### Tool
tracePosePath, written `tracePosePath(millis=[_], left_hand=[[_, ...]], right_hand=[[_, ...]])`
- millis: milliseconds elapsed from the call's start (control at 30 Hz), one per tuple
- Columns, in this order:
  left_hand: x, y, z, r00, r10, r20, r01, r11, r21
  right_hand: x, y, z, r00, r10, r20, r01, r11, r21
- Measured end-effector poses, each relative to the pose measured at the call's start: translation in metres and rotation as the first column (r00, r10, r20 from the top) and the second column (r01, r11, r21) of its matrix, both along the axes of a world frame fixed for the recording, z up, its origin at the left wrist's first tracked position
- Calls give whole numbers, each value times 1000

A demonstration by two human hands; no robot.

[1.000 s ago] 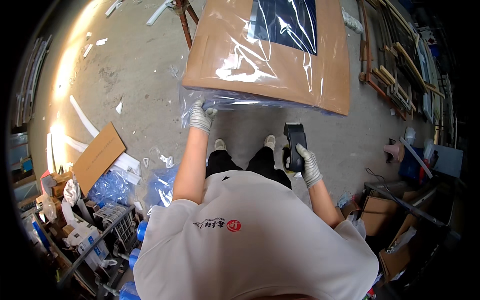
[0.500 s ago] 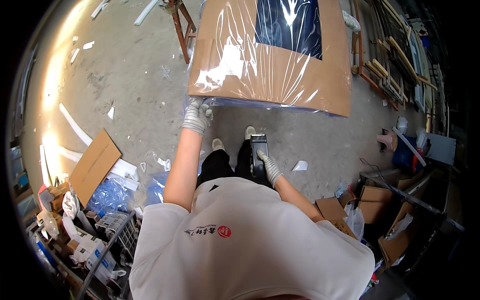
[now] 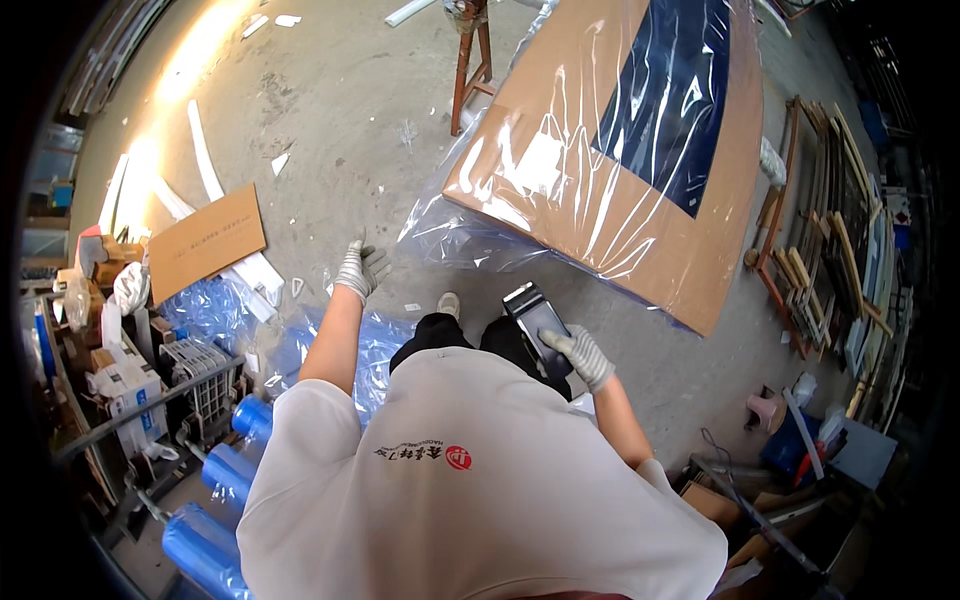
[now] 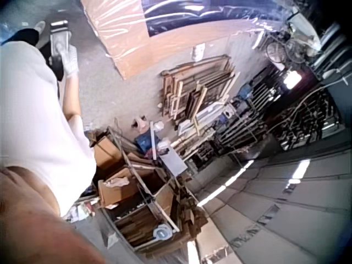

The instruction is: The person, with the help of a co-worker, wraps a large furniture component in plastic film and secures it with tape using a dispenser.

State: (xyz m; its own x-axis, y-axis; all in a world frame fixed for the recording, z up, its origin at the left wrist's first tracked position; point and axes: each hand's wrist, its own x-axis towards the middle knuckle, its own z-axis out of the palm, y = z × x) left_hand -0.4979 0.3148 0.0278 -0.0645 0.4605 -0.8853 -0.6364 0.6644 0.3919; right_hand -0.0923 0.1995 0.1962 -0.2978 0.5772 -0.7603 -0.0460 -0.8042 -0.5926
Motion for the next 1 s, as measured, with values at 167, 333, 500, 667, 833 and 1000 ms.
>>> tracePosePath(millis=[167,333,500,667,833,1000], left_hand=[[21,30,-32,927,-375,12,356,887,293],[59,47,-14,780,-429,-456,566,795,220],[89,19,90,343,-444,-828,884,452,124],[109,13,108,-269,-118,-956,948,140,-284],[110,16,105,-358,-270,-894,921,56,-386],[110,5,68,140,-143,-980,979,171,115]], right_hand=[[39,54,92,754,-353,554,-75,792,606],[61,130,70,-97,-365,926,-602,763,237],[-34,113,47,538,-611,581,-511,312,801],[-149,130,-42,744,68,665,-484,742,465],[-186,147,-44,747,36,664,-312,901,302],[-176,159,-58,666,7,746,-433,818,379]])
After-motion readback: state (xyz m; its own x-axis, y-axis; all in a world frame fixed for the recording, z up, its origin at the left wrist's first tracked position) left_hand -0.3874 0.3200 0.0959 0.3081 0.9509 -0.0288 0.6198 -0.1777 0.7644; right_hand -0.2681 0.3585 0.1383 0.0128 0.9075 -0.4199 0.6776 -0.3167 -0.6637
